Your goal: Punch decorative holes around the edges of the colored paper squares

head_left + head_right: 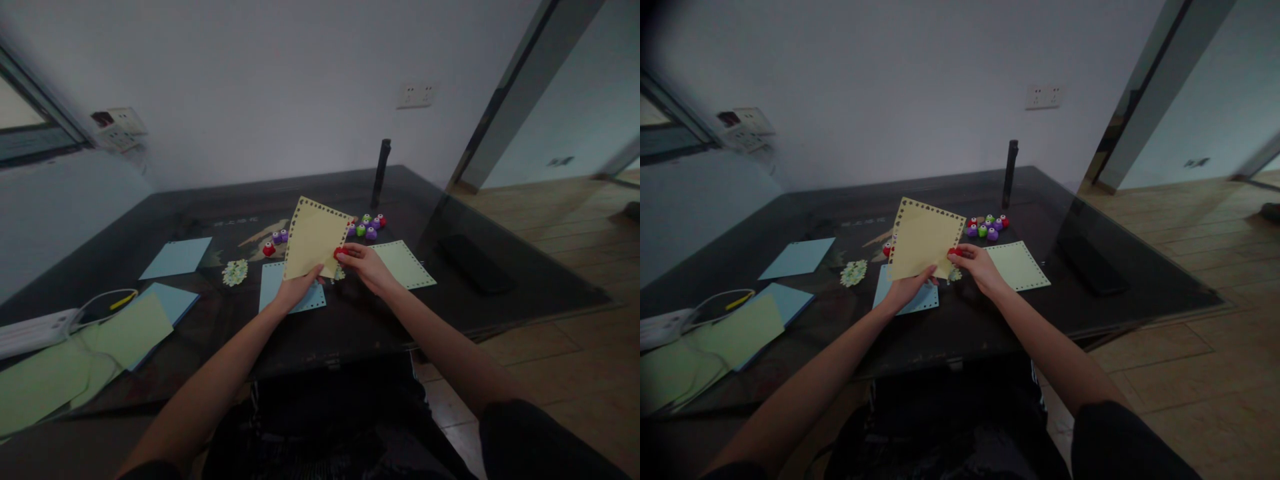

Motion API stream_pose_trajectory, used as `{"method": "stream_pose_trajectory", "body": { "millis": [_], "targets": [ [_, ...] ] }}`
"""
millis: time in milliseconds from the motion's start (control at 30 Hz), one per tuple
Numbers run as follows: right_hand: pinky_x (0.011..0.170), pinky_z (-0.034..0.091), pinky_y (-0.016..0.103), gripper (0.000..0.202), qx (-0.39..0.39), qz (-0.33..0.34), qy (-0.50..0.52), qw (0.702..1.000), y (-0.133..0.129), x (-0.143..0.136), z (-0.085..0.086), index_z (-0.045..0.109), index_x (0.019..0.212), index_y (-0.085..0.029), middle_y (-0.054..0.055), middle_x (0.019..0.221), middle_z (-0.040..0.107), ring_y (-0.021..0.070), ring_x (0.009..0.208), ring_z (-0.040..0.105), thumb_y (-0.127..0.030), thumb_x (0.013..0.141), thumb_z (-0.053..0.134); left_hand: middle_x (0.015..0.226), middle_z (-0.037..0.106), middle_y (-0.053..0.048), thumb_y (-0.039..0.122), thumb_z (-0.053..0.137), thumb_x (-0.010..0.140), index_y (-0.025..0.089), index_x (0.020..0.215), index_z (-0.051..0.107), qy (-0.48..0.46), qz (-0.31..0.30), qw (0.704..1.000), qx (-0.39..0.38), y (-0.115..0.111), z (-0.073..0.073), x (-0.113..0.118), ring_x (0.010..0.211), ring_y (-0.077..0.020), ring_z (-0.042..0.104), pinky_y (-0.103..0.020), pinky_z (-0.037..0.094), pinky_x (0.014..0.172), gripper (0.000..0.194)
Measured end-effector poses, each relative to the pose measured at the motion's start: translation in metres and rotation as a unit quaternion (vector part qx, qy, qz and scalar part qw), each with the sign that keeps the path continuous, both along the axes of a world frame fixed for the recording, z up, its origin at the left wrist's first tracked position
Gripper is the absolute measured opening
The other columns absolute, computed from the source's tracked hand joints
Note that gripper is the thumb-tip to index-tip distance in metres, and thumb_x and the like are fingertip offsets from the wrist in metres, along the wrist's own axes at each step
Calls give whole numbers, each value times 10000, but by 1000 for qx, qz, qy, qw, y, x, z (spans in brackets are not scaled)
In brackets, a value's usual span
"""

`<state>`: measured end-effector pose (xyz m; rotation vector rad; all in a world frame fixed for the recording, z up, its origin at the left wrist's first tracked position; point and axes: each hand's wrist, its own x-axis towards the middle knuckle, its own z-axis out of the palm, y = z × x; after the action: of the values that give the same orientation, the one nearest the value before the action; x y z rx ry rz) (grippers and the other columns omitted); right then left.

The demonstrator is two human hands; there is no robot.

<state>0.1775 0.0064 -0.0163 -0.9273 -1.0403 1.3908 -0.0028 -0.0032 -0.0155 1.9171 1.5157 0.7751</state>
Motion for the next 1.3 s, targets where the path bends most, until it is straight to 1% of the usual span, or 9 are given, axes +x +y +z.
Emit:
{"method": "stream_pose_trajectory", "body": {
  "millis": [200,367,500,800,967,1067,1167,1300],
  "targets": [
    [775,473,323,291,5,8,-4,1000,1,0,-1,661,823,-196,34,870,678,154,787,610,-252,569,790,715,706,-22,399,435,830,223,518,630,-17,-6,1000,14,0,-1,0,900,-220,646,-335,385,986,408],
    [776,473,328,298,8,7,-4,1000,0,0,0,666,816,-195,32,845,681,158,777,608,-259,557,800,737,717,-16,411,446,825,227,541,630,-53,-9,998,-9,0,-3,-1,840,-203,651,-299,421,941,385],
    [775,470,325,269,8,8,-3,1000,-1,0,1,672,812,-205,24,845,680,148,764,604,-250,575,791,718,714,-9,403,451,822,226,550,625,-81,-15,996,-20,-1,-2,0,794,-197,651,-299,439,919,369],
    [799,458,346,266,8,1,-23,1000,-1,-1,2,661,812,-195,35,846,673,154,765,602,-243,582,787,723,717,-17,398,435,827,226,533,615,-91,-32,995,-33,-2,1,0,779,-200,655,-308,446,912,385],
    [821,454,350,260,8,-5,-13,1000,-1,-1,2,665,794,-196,33,831,676,157,767,606,-231,570,791,709,714,-19,389,431,830,228,532,616,-92,-38,995,-30,-3,3,1,770,-197,654,-314,437,935,386],
    [831,453,356,257,10,-9,-16,1000,0,-1,1,666,788,-196,33,823,678,161,772,610,-229,566,790,702,713,-20,396,437,828,226,533,617,-97,-37,994,-36,-3,2,1,740,-193,656,-318,457,910,385],
    [837,451,358,264,17,-17,-25,999,0,-2,2,666,793,-190,34,818,680,160,773,612,-233,563,788,707,714,-16,409,441,828,217,577,639,-98,-40,994,-36,-1,-1,1,724,-190,656,-322,472,889,372],
    [832,455,353,274,18,-27,-27,999,-1,-2,2,666,785,-184,26,794,683,155,753,612,-231,548,795,705,715,-21,398,455,824,210,597,647,-101,-37,994,-35,-2,-1,1,719,-190,657,-315,476,888,352]
  ]
}}
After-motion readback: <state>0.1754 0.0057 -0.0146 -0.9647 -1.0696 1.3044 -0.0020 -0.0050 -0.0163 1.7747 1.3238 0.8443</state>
